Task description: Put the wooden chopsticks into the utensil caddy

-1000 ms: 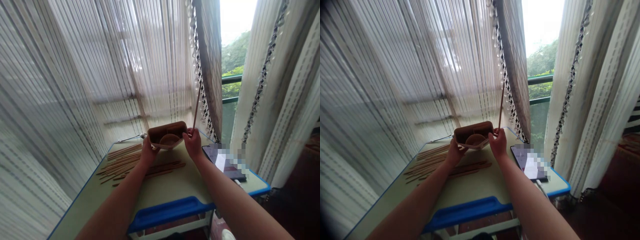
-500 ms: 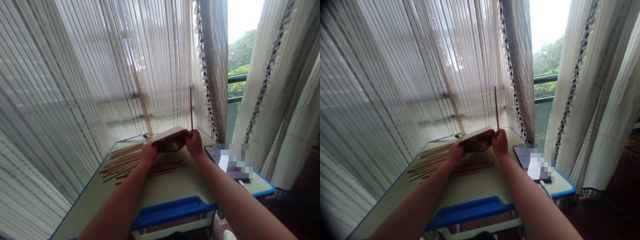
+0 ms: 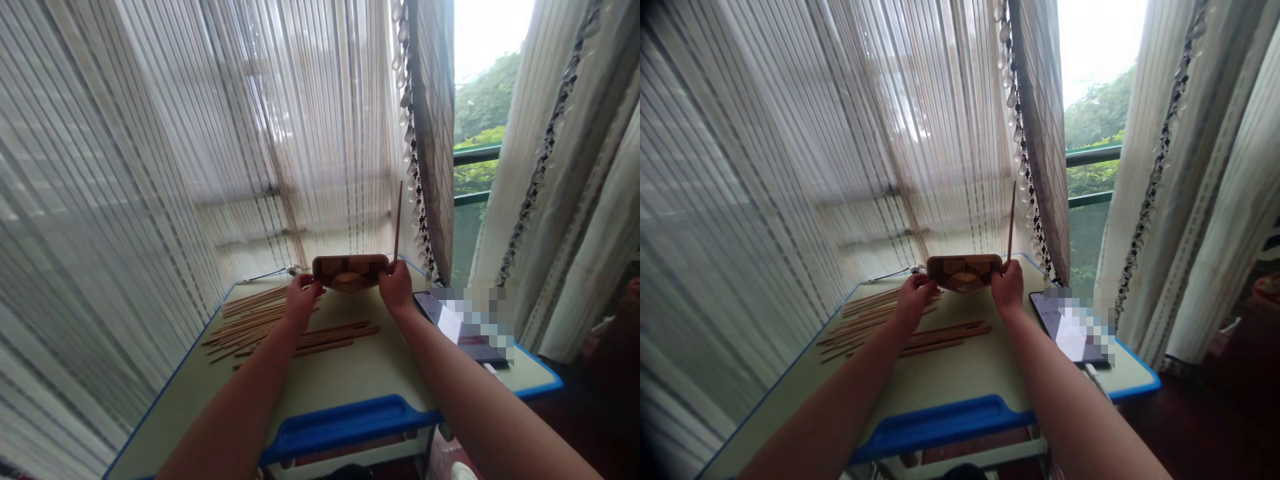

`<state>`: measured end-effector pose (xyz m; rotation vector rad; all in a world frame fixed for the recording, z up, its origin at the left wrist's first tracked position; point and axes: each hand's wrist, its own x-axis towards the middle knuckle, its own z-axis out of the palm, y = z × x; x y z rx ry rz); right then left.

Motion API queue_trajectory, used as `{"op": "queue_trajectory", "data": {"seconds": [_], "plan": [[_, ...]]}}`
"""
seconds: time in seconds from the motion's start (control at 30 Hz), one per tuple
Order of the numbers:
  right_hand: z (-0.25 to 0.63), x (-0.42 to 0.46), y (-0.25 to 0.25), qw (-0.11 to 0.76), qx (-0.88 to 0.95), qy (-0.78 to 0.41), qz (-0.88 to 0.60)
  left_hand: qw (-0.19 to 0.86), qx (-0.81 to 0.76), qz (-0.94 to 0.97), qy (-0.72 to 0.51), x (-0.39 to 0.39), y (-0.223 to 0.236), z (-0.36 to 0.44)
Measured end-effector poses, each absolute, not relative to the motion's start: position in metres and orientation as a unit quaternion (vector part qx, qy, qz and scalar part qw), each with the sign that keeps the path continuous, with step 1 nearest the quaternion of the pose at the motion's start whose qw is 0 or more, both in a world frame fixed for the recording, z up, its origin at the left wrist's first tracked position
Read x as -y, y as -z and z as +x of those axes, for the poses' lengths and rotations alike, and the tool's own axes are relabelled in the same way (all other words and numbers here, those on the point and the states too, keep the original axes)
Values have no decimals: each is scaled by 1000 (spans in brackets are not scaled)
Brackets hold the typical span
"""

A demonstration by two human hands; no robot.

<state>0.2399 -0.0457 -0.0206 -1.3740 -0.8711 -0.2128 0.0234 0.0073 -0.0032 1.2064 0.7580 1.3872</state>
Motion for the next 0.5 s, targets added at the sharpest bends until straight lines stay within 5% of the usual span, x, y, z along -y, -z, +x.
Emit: {"op": "queue_trajectory", "data": {"seconds": [0.5], "plan": [[234, 48, 17, 664, 378, 71, -641, 541, -395, 537, -512, -9, 6, 19]]}}
